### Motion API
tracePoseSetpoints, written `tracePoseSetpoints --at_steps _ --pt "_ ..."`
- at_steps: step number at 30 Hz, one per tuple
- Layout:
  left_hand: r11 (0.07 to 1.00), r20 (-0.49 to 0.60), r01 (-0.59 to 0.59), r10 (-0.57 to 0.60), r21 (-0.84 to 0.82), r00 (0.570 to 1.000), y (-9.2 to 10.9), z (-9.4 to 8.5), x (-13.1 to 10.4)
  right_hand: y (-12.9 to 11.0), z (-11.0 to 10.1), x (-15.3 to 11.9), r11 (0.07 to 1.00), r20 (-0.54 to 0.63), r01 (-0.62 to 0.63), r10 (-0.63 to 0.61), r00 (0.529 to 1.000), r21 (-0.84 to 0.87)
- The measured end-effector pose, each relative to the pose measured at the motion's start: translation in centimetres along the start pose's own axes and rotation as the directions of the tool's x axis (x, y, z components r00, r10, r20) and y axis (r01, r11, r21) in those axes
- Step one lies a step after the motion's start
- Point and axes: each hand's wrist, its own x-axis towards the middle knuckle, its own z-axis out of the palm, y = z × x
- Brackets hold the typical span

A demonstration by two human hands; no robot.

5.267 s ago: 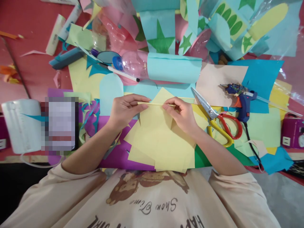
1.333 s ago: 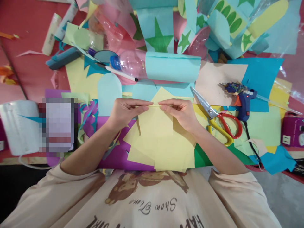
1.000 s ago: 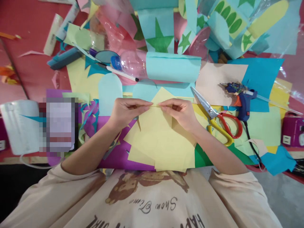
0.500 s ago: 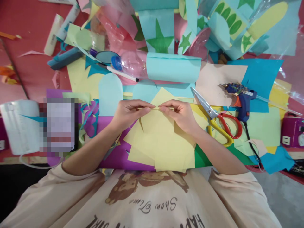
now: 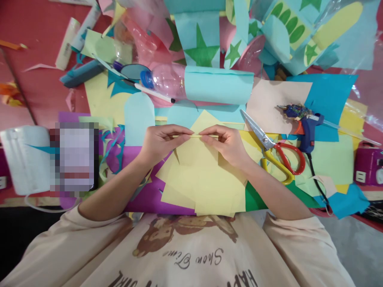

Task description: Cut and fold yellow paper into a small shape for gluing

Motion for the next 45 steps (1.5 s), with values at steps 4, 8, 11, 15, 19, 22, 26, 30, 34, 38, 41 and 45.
tracePoseSetpoints --at_steps 4,8,11,15,19,22,26,30,34,38,41,45 --pt "1.000 -0.005 -0.010 0.010 0.024 1.000 -0.18 0.00 -0.02 -0.06 -0.01 0.07 1.000 0.002 0.021 -0.021 1.000 -0.014" --pt "0.999 -0.005 -0.039 0.039 0.020 0.999 -0.24 -0.05 0.00 0.01 0.02 0.07 0.998 -0.002 0.044 -0.044 0.999 -0.039" --pt "0.999 0.043 -0.047 0.047 0.013 0.998 -0.17 -0.10 0.04 -0.01 0.11 -0.02 0.997 -0.011 0.062 -0.062 0.998 -0.038" --pt "0.996 0.085 -0.025 0.018 0.083 0.996 -0.12 -0.13 0.09 -0.13 0.17 -0.25 0.995 -0.017 0.060 -0.062 0.998 -0.076" --pt "0.992 0.061 -0.006 -0.002 0.127 0.998 -0.03 -0.06 0.09 -0.13 0.09 -0.40 0.992 -0.012 0.050 -0.052 0.999 -0.118" --pt "0.992 0.044 -0.011 0.006 0.123 0.999 0.11 -0.03 0.03 -0.01 -0.01 -0.31 0.993 0.001 0.057 -0.058 0.998 -0.102" --pt "0.994 0.007 -0.003 0.003 0.112 1.000 0.24 -0.02 -0.10 0.17 -0.08 -0.07 0.999 0.001 0.047 -0.047 0.999 0.010" --pt "0.995 -0.007 -0.033 0.033 0.099 0.999 0.32 0.01 -0.16 0.21 -0.03 0.02 1.000 -0.013 0.008 -0.008 1.000 0.010" --pt "0.993 -0.007 -0.078 0.079 0.087 0.997 0.15 0.04 -0.11 0.17 0.02 0.03 1.000 -0.019 0.000 0.000 1.000 0.002" --pt "0.993 0.004 -0.089 0.089 0.078 0.996 -0.15 0.00 -0.07 0.07 0.03 0.03 0.999 -0.026 0.033 -0.033 0.999 -0.009" --pt "0.995 0.038 -0.075 0.072 0.064 0.997 -0.11 -0.06 -0.07 -0.06 0.04 -0.01 0.998 -0.035 0.053 -0.054 0.998 -0.027" --pt "0.994 0.047 -0.041 0.036 0.106 0.998 0.13 -0.09 -0.13 -0.27 0.04 -0.04 0.997 -0.034 0.052 -0.054 0.998 -0.049"
